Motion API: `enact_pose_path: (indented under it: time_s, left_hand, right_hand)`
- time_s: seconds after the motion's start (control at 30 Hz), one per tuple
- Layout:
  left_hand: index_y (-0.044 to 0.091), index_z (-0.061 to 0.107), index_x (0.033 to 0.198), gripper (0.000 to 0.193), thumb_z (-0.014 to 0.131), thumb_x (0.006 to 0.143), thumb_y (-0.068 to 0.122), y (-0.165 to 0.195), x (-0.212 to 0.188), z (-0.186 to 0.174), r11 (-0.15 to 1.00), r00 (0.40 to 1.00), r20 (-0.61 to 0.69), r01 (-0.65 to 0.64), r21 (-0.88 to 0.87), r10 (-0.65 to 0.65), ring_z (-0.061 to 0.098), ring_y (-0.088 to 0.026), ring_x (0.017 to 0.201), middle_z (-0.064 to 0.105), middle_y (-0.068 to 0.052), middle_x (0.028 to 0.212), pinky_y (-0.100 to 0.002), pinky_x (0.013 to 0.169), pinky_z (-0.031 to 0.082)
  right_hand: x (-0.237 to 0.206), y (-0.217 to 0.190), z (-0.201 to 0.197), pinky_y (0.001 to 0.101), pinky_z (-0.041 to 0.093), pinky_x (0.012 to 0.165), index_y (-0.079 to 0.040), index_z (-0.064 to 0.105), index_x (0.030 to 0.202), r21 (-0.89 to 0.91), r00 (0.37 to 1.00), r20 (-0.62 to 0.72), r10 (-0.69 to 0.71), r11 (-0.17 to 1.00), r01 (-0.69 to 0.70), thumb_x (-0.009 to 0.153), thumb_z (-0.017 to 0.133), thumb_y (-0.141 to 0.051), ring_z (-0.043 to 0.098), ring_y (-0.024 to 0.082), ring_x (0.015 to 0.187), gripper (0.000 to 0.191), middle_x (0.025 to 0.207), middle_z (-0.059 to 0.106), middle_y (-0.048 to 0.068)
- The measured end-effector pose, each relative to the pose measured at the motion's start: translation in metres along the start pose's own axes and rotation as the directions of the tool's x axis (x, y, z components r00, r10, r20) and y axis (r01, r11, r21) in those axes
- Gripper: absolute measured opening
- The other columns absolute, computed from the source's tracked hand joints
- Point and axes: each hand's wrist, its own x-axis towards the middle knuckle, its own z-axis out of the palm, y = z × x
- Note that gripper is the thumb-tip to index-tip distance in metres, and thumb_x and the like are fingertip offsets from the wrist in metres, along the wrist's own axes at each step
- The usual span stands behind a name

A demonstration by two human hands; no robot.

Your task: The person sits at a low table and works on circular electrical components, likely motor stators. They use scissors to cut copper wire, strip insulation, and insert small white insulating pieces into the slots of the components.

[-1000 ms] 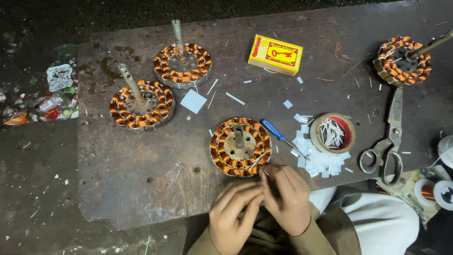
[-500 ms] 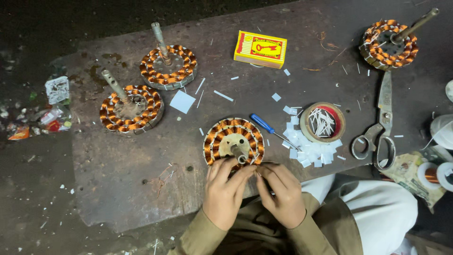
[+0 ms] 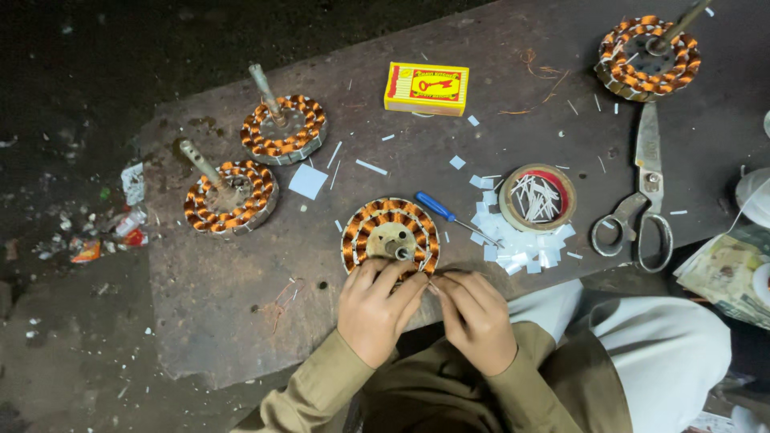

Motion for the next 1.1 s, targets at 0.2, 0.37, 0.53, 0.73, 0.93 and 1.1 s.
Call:
enact_pose_path:
  time_s: [0.2, 0.37, 0.53, 0.73, 0.93, 1.1]
  left_hand:
    - [0.011, 0.073, 0.11, 0.03, 0.076, 0.08, 0.017, 0.004, 0.008, 0.004, 0.997, 0.999, 0.034, -0.021, 0.079, 0.018, 0.06, -0.029, 0.096, 0.067, -0.004, 0.114, -0.043, 0.083, 0.051]
    - [0.011, 0.073, 0.108, 0.03, 0.075, 0.079, 0.016, 0.005, 0.011, 0.004, 0.996, 0.997, 0.074, -0.018, 0.091, 0.011, 0.061, -0.028, 0.093, 0.068, -0.003, 0.114, -0.042, 0.081, 0.052]
    - [0.012, 0.073, 0.105, 0.027, 0.074, 0.078, 0.016, 0.006, 0.018, 0.002, 0.996, 0.991, 0.133, -0.013, 0.092, 0.001, 0.062, -0.028, 0.092, 0.068, -0.002, 0.111, -0.042, 0.079, 0.053]
    - [0.014, 0.073, 0.1, 0.02, 0.074, 0.079, 0.015, 0.01, 0.024, 0.003, 0.995, 0.992, 0.127, -0.001, 0.097, -0.011, 0.063, -0.029, 0.09, 0.069, -0.001, 0.11, -0.04, 0.076, 0.054]
    - [0.013, 0.073, 0.1, 0.017, 0.073, 0.083, 0.015, 0.01, 0.021, 0.003, 0.996, 0.996, 0.094, -0.005, 0.088, -0.003, 0.064, -0.027, 0.092, 0.069, 0.0, 0.11, -0.04, 0.078, 0.055]
    - [0.014, 0.072, 0.102, 0.019, 0.073, 0.082, 0.016, 0.01, 0.017, 0.0, 0.992, 0.993, 0.113, -0.05, 0.112, 0.037, 0.063, -0.028, 0.092, 0.068, -0.001, 0.107, -0.04, 0.078, 0.055]
  right_hand:
    - [-0.011, -0.002, 0.002, 0.0387, 0.055, 0.078, 0.004, 0.07, 0.103, -0.011, 0.994, -0.034, 0.105, 0.994, -0.105, 0.08, 0.069, 0.008, 0.067, 0.033, 0.09, 0.023, 0.107, 0.069, 0.017]
    - [-0.028, -0.004, 0.008, 0.0401, 0.055, 0.086, 0.004, 0.068, 0.119, -0.088, 0.997, -0.07, 0.026, 0.996, -0.032, 0.079, 0.067, 0.008, 0.066, 0.035, 0.1, 0.04, 0.115, 0.065, 0.019]
    - [-0.031, 0.003, 0.008, 0.0403, 0.055, 0.087, 0.004, 0.067, 0.121, -0.121, 0.999, -0.048, -0.003, 0.993, -0.003, 0.079, 0.068, 0.007, 0.066, 0.035, 0.101, 0.043, 0.117, 0.066, 0.019]
    - [-0.027, 0.002, 0.004, 0.0401, 0.055, 0.089, 0.006, 0.066, 0.12, -0.169, 0.997, -0.03, -0.065, 0.984, 0.06, 0.08, 0.068, 0.007, 0.066, 0.034, 0.104, 0.04, 0.117, 0.066, 0.018]
    - [-0.028, -0.006, 0.005, 0.0407, 0.054, 0.088, 0.006, 0.066, 0.119, -0.205, 0.997, -0.015, -0.075, 0.976, 0.071, 0.079, 0.068, 0.004, 0.065, 0.036, 0.102, 0.04, 0.116, 0.066, 0.021]
    - [-0.03, -0.015, 0.007, 0.0407, 0.055, 0.085, 0.007, 0.067, 0.119, -0.193, 0.998, -0.069, 0.01, 0.981, -0.023, 0.08, 0.068, 0.004, 0.065, 0.035, 0.099, 0.039, 0.115, 0.068, 0.021]
